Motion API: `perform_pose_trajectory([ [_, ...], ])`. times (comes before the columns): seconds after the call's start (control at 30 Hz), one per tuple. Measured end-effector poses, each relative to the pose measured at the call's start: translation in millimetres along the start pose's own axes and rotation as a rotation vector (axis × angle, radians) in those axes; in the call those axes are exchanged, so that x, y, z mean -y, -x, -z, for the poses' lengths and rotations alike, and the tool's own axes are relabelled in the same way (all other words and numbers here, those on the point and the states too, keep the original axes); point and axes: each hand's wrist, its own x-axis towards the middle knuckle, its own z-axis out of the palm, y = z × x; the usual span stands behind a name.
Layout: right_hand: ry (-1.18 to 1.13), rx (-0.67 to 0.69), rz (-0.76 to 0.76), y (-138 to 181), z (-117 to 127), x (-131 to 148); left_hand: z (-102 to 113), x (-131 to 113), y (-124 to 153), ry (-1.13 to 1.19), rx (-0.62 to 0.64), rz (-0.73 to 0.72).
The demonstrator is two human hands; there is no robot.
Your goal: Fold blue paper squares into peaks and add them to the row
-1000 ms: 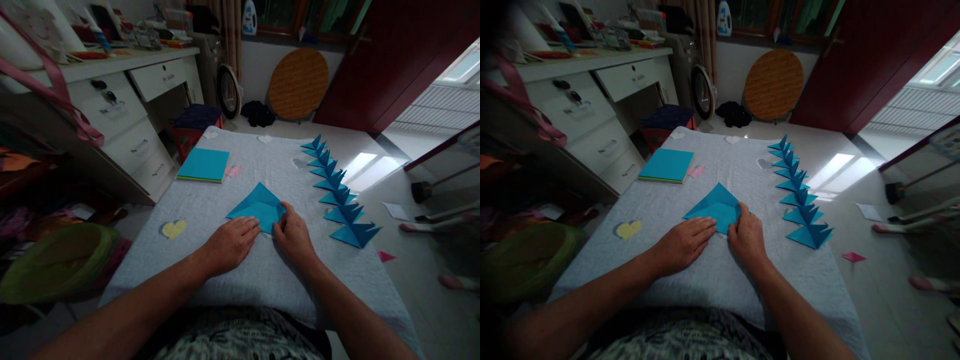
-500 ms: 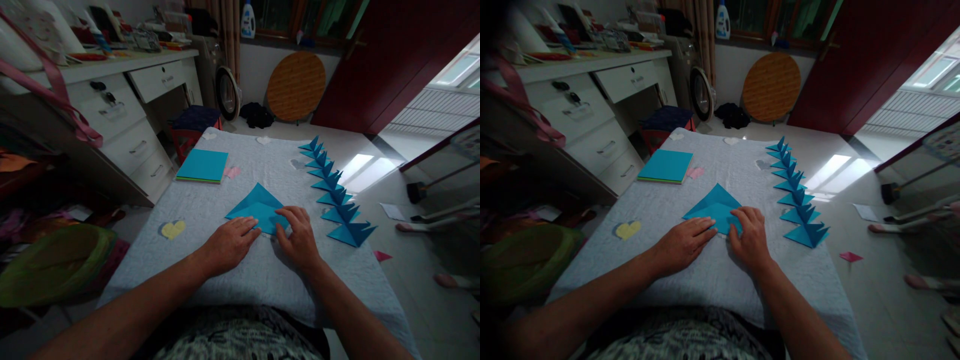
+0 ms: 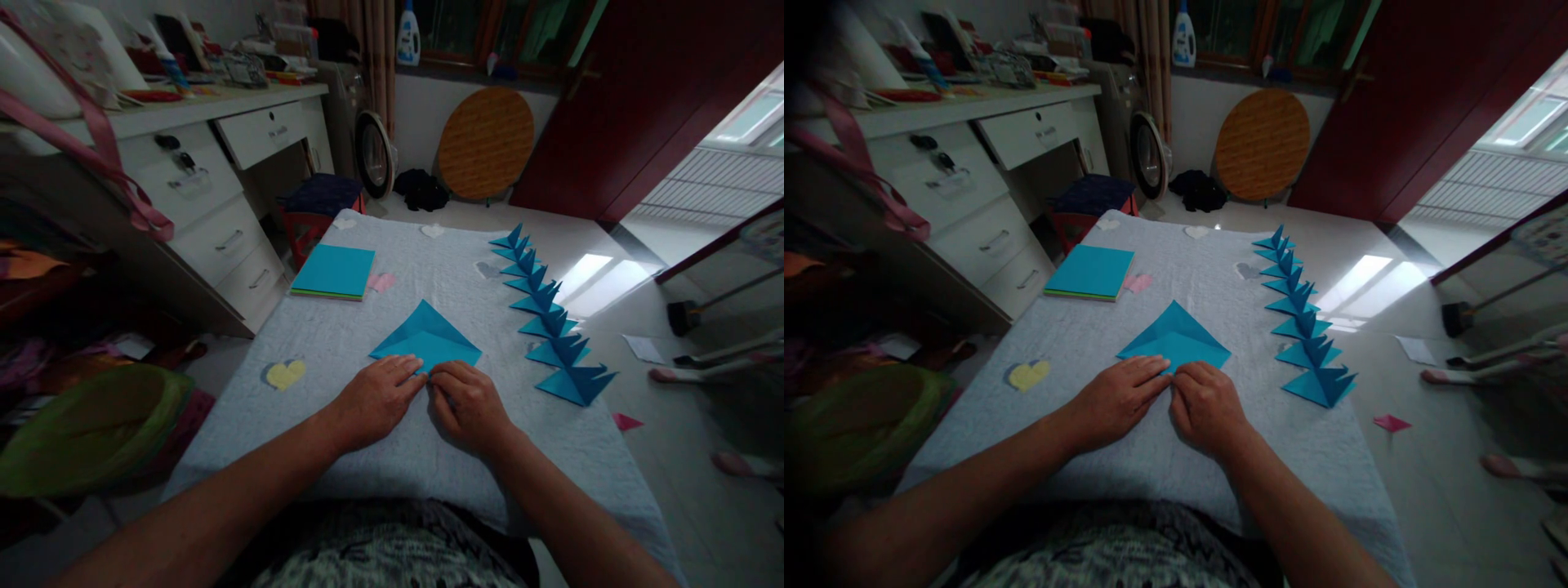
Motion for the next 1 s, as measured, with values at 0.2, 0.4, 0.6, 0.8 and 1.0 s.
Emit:
perform_pose_trajectory([
  [0.2,0.027,0.059,0.041,-3.9,1.4,2.7,0.6,-0.3,-1.3,0.063,-0.007,0.022],
  [0.4,0.123,0.18,0.053,-9.0,5.6,3.6,9.4,14.0,-0.7,0.253,-0.113,0.327],
  [0.6,0.253,0.381,0.057,-28.1,13.3,6.6,10.0,28.8,0.7,0.157,-0.091,0.593],
  [0.8,0.224,0.449,-0.065,-50.1,9.7,5.4,11.4,31.2,1.0,0.069,-0.039,0.681],
  [1.0,0.241,0.436,-0.199,-59.1,-0.3,7.1,14.2,34.3,1.9,0.056,-0.002,0.696],
])
